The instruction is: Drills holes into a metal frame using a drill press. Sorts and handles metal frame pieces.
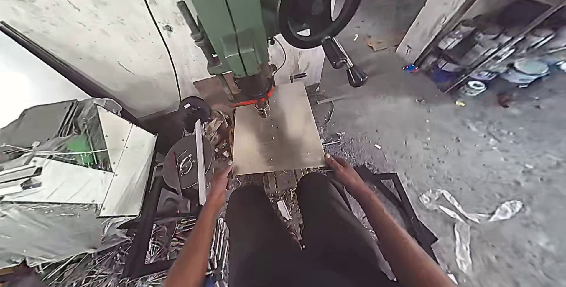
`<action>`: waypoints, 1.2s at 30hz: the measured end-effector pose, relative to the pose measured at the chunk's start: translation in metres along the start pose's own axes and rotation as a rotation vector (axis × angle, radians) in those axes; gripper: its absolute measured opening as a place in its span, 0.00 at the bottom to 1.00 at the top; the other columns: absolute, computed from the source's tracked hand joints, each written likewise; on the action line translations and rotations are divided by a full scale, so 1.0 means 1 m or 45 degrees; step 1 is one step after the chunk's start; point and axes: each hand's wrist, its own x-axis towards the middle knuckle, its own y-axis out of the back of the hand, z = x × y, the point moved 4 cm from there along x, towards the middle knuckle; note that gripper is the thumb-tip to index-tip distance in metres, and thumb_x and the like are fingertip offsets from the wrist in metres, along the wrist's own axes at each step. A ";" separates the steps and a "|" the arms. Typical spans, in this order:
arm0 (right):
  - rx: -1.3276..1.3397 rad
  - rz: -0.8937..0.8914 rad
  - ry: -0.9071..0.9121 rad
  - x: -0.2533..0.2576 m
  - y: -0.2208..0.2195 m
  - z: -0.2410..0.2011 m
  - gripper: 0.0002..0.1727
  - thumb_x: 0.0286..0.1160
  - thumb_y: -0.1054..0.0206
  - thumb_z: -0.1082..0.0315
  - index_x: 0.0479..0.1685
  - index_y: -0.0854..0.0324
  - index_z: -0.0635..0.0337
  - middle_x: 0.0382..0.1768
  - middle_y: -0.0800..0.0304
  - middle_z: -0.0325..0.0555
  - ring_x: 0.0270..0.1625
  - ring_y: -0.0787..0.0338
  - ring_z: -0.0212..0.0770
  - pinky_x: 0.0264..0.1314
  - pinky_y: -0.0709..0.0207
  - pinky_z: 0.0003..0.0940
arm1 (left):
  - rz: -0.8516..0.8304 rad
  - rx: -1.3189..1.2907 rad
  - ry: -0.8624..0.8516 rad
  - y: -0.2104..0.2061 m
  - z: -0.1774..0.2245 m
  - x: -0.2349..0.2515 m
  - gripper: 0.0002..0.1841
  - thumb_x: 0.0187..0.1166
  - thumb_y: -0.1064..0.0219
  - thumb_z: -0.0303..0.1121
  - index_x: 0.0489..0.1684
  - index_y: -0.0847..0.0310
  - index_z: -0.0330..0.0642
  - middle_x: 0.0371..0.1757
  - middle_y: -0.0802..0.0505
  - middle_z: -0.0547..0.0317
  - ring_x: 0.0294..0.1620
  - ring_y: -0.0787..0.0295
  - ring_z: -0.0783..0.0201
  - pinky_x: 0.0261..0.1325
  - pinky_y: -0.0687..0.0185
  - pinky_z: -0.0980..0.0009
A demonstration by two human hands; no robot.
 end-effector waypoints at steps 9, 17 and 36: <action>0.324 0.041 -0.217 -0.020 -0.012 -0.005 0.19 0.90 0.40 0.57 0.61 0.19 0.64 0.36 0.08 0.49 0.28 0.11 0.39 0.31 0.14 0.34 | -0.115 0.004 0.056 -0.008 0.002 -0.029 0.12 0.81 0.29 0.33 0.55 0.16 0.37 0.34 0.11 0.58 0.15 0.33 0.76 0.15 0.41 0.80; 0.959 -0.271 -0.165 -0.144 0.015 -0.052 0.14 0.77 0.33 0.52 0.42 0.13 0.53 0.30 0.05 0.47 0.25 0.07 0.38 0.26 0.10 0.33 | -0.473 -0.712 0.085 0.034 0.032 -0.162 0.15 0.69 0.31 0.30 0.55 0.18 0.43 0.38 0.06 0.54 0.13 0.21 0.76 0.09 0.32 0.82; 1.597 -0.505 0.014 -0.159 0.013 -0.151 0.18 0.84 0.36 0.52 0.40 0.11 0.56 0.29 0.09 0.43 0.29 0.07 0.33 0.34 0.09 0.26 | -0.524 -1.188 -0.032 0.018 0.131 -0.198 0.14 0.79 0.42 0.35 0.20 0.17 0.47 0.12 0.24 0.70 0.07 0.32 0.78 0.10 0.35 0.82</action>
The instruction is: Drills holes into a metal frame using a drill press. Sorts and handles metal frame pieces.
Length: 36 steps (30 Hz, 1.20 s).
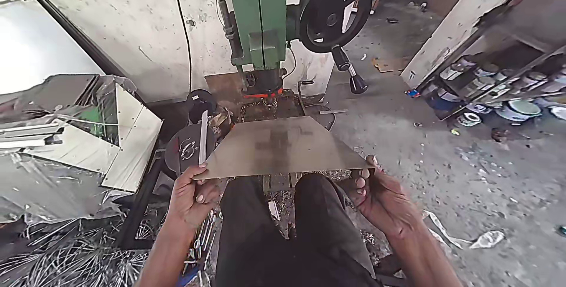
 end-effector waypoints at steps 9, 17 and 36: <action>-0.445 0.301 -0.026 -0.022 0.029 0.005 0.25 0.92 0.54 0.48 0.42 0.14 0.52 0.26 0.08 0.44 0.23 0.08 0.34 0.27 0.11 0.28 | 0.119 0.284 0.075 0.036 -0.017 -0.021 0.06 0.77 0.36 0.36 0.33 0.13 0.50 0.20 0.15 0.66 0.08 0.31 0.81 0.10 0.35 0.84; -1.504 0.246 -0.447 -0.057 0.130 0.031 0.21 0.83 0.36 0.53 0.68 0.20 0.54 0.33 0.13 0.41 0.25 0.18 0.35 0.29 0.20 0.34 | 0.279 1.033 0.456 0.141 -0.082 -0.050 0.07 0.80 0.31 0.34 0.44 0.15 0.40 0.25 0.10 0.61 0.09 0.34 0.79 0.11 0.40 0.82; -1.515 0.403 -0.250 0.068 0.177 0.029 0.19 0.84 0.33 0.57 0.66 0.16 0.56 0.38 0.08 0.46 0.30 0.12 0.38 0.35 0.15 0.35 | 0.469 1.374 0.166 0.165 -0.094 0.049 0.11 0.79 0.27 0.31 0.53 0.13 0.35 0.37 0.04 0.55 0.17 0.26 0.73 0.18 0.35 0.75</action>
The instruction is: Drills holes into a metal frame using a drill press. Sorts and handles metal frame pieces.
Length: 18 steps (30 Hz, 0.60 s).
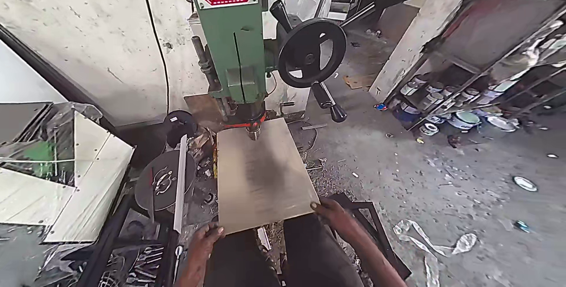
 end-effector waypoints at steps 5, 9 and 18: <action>-0.049 0.062 0.062 0.037 -0.002 -0.011 0.19 0.84 0.34 0.55 0.62 0.15 0.58 0.34 0.10 0.44 0.28 0.16 0.36 0.33 0.18 0.35 | 0.097 -0.100 0.026 -0.005 0.013 0.020 0.11 0.81 0.28 0.31 0.56 0.13 0.37 0.38 0.04 0.56 0.14 0.30 0.74 0.16 0.40 0.77; -0.146 0.155 0.019 0.040 -0.001 -0.024 0.20 0.86 0.35 0.55 0.62 0.17 0.62 0.38 0.10 0.47 0.32 0.13 0.38 0.38 0.15 0.38 | 0.087 -0.150 -0.017 -0.011 0.022 0.027 0.13 0.81 0.28 0.34 0.58 0.14 0.37 0.39 0.06 0.57 0.14 0.34 0.76 0.16 0.38 0.77; 0.022 0.404 0.076 -0.015 -0.018 0.011 0.29 0.96 0.61 0.50 0.80 0.34 0.62 0.45 0.07 0.40 0.32 0.10 0.32 0.33 0.14 0.33 | 0.395 -0.315 0.123 0.039 -0.049 -0.022 0.16 0.83 0.30 0.44 0.57 0.13 0.41 0.35 0.07 0.57 0.16 0.27 0.72 0.19 0.31 0.76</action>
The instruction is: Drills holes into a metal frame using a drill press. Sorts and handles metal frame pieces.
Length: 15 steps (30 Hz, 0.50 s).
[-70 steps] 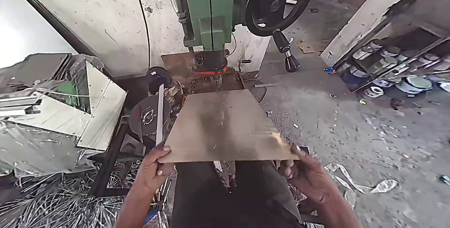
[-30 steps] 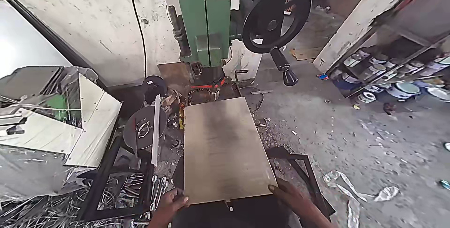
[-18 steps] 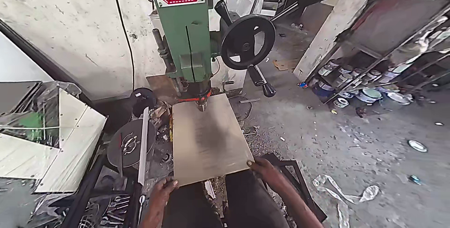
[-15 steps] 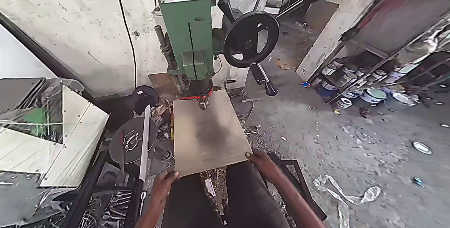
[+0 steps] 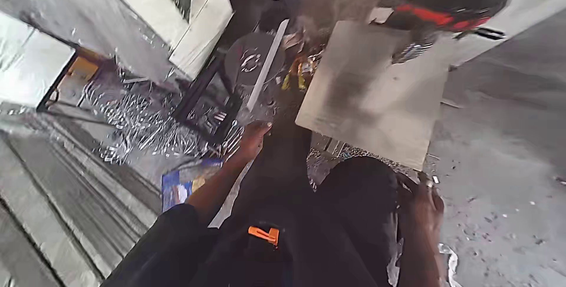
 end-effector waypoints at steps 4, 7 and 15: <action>-0.006 0.123 -0.057 -0.026 0.028 0.020 0.25 0.95 0.54 0.53 0.80 0.32 0.57 0.48 0.09 0.35 0.36 0.10 0.30 0.37 0.14 0.30 | 0.112 0.543 -0.010 0.074 -0.064 0.003 0.22 0.80 0.27 0.48 0.66 0.14 0.45 0.49 0.04 0.51 0.44 0.06 0.57 0.53 0.10 0.53; -0.209 0.124 -0.188 -0.033 0.057 0.050 0.26 0.93 0.48 0.52 0.81 0.33 0.58 0.57 0.12 0.44 0.43 0.08 0.35 0.43 0.12 0.37 | 0.244 0.945 0.161 0.153 -0.090 0.023 0.25 0.79 0.29 0.52 0.68 0.15 0.45 0.58 0.07 0.41 0.61 0.09 0.40 0.65 0.19 0.32; -1.107 -0.193 0.337 -0.057 0.120 0.117 0.21 0.80 0.39 0.67 0.62 0.18 0.78 0.50 0.06 0.64 0.51 0.05 0.44 0.61 0.15 0.38 | 0.549 1.432 0.294 0.297 -0.099 0.089 0.47 0.63 0.18 0.47 0.83 0.33 0.33 0.85 0.34 0.22 0.82 0.35 0.21 0.73 0.32 0.24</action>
